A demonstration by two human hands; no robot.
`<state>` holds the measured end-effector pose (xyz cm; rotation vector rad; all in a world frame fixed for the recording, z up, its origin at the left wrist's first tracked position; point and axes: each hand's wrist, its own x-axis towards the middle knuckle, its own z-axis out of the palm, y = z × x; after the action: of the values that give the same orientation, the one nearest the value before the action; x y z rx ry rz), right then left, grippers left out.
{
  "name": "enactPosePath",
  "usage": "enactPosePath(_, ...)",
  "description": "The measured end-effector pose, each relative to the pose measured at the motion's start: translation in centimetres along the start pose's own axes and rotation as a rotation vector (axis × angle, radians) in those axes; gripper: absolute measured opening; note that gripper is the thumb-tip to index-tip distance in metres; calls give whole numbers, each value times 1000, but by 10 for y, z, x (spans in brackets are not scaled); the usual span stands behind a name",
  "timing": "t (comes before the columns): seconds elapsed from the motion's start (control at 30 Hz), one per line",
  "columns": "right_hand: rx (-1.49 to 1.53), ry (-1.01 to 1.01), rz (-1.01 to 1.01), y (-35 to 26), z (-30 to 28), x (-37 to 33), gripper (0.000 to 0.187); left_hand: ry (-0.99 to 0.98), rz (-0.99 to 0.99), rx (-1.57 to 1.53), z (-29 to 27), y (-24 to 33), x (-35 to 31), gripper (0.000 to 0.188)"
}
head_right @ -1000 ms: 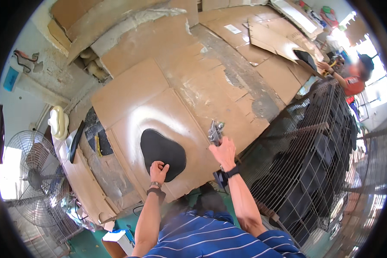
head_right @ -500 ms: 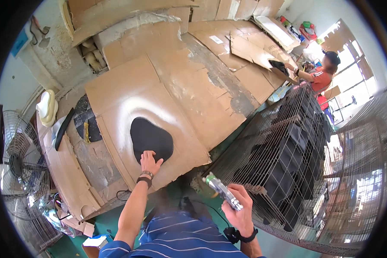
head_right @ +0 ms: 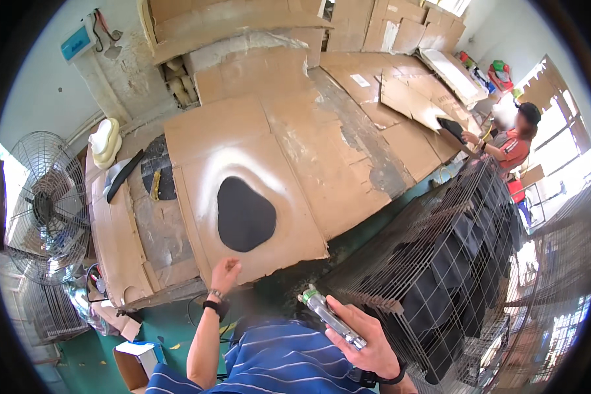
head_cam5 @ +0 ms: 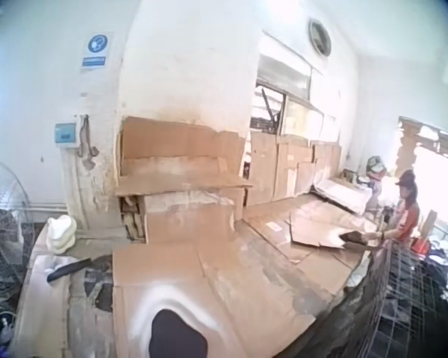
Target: The person repeatedly picks up black slipper uppers from a cardboard surface, sprays them with a handheld spray gun, and places them onto a metal drying rack. The person handles the items one at a time, spraying each side before moving to the next unit.
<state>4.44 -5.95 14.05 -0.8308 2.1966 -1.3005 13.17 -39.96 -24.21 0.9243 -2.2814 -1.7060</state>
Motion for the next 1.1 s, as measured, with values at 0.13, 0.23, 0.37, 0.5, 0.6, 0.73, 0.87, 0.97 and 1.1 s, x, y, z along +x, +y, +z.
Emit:
enactPosePath(0.13,-22,38,-52,2,-7,3,56,10,-284,-132,-20,-34,-67,29)
enactPosePath(0.23,-69,51,0,13,-12,-5,63,80,-370,-32,-29,-60,-109,30)
enactPosePath(0.37,-185,28,44,15,-15,-19,62,137,-513,200,-33,-127,-159,29)
enactPosePath(0.5,-41,-87,14,14,-3,-24,61,89,-785,129,-32,-182,-190,29)
enactPosePath(0.6,-56,-52,-41,7,5,-6,62,87,-932,-15,-32,-189,-202,29)
enactPosePath(0.73,-74,80,-38,11,9,0,60,52,-873,-36,-33,-186,-199,28)
enactPosePath(0.87,-127,196,-21,15,3,-7,54,56,-806,-30,-32,-171,-185,28)
enactPosePath(0.97,-133,164,107,21,-7,-27,53,69,-813,-46,-25,-165,-175,28)
enactPosePath(1.1,-40,-9,131,15,-8,-33,53,81,-848,-95,-24,-175,-172,27)
